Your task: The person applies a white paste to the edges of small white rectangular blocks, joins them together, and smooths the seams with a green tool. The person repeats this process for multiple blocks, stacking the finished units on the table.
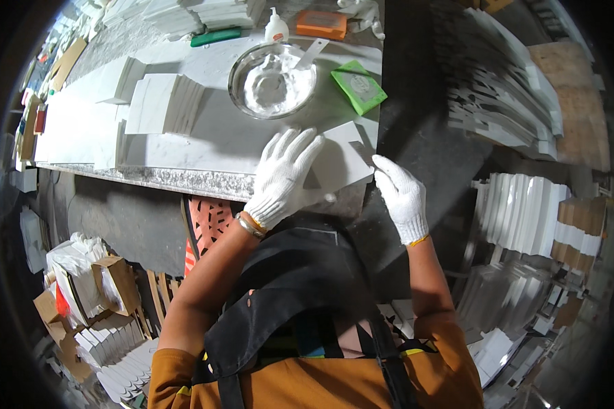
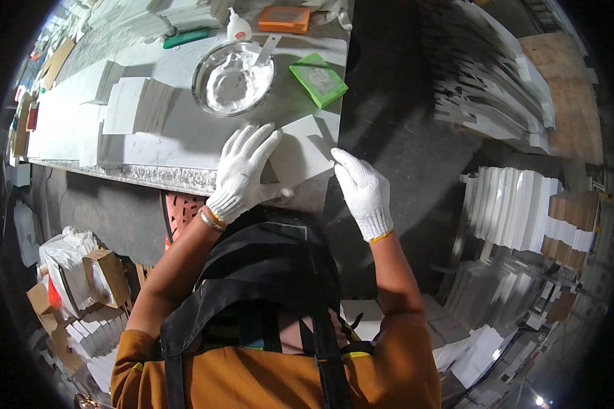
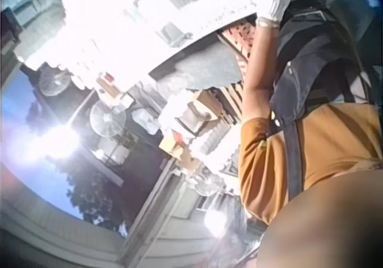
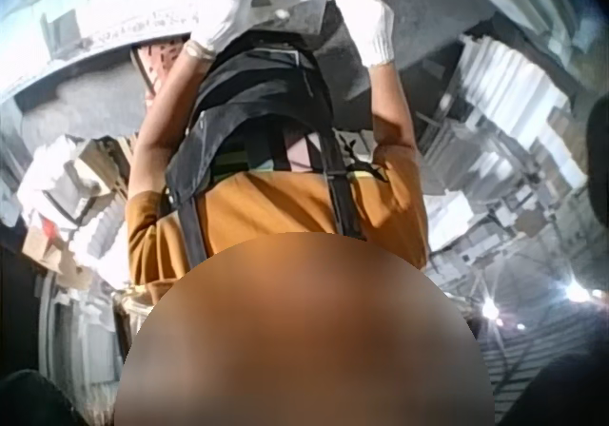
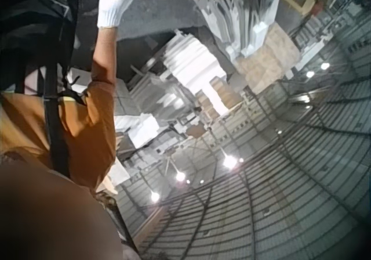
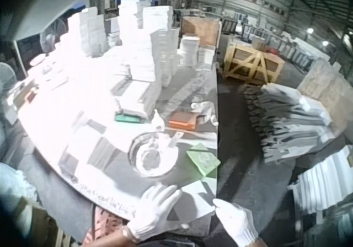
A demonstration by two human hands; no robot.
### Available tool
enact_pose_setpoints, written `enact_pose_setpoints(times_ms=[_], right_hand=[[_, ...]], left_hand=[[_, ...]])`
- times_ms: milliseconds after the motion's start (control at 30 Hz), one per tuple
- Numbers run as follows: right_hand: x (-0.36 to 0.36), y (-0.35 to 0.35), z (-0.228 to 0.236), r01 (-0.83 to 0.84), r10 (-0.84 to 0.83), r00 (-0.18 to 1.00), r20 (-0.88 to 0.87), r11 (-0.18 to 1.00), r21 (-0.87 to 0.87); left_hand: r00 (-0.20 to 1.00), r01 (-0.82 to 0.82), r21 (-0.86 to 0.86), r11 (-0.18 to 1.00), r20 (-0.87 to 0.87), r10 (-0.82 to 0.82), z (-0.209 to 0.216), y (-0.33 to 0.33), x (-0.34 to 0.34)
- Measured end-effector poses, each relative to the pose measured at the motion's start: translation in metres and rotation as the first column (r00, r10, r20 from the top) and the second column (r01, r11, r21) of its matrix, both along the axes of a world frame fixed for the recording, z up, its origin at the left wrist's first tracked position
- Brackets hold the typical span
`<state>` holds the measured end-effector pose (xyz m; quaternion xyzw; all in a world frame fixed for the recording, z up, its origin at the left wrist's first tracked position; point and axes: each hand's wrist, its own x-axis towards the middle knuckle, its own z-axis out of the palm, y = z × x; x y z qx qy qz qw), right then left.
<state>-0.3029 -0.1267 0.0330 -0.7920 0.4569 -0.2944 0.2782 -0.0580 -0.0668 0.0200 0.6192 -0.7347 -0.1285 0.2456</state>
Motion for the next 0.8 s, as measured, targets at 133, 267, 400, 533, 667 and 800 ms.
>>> enact_pose_setpoints(times_ms=[133, 267, 400, 533, 667, 800], right_hand=[[0.018, 0.026, 0.003, -0.074, 0.085, 0.993, -0.084, 0.99, 0.122], [0.015, 0.014, 0.003, 0.026, -0.029, 0.999, 0.033, 0.996, 0.08], [0.024, 0.024, 0.004, -0.041, 0.043, 0.999, -0.027, 0.996, 0.074], [0.032, 0.047, -0.006, -0.167, 0.167, 0.984, -0.068, 0.986, 0.007], [0.007, 0.069, -0.004, -0.084, 0.037, 0.988, 0.151, 0.945, 0.317], [-0.006, 0.1, 0.012, -0.064, -0.088, 0.969, 0.229, 0.812, 0.58]], left_hand=[[1.0, 0.01, -0.004, 1.0, 0.019, -0.01, -0.006, 0.001, 0.001], [1.0, 0.006, -0.002, 1.0, 0.003, -0.006, -0.004, 0.001, 0.0], [1.0, 0.002, -0.021, 1.0, 0.005, -0.002, -0.006, 0.0, -0.001], [1.0, -0.02, -0.062, 0.998, -0.017, 0.019, -0.005, 0.002, -0.001], [0.99, -0.083, -0.059, 0.995, -0.118, 0.075, 0.005, 0.029, 0.0], [0.959, -0.052, 0.031, 0.998, -0.276, 0.058, 0.016, 0.078, -0.001]])
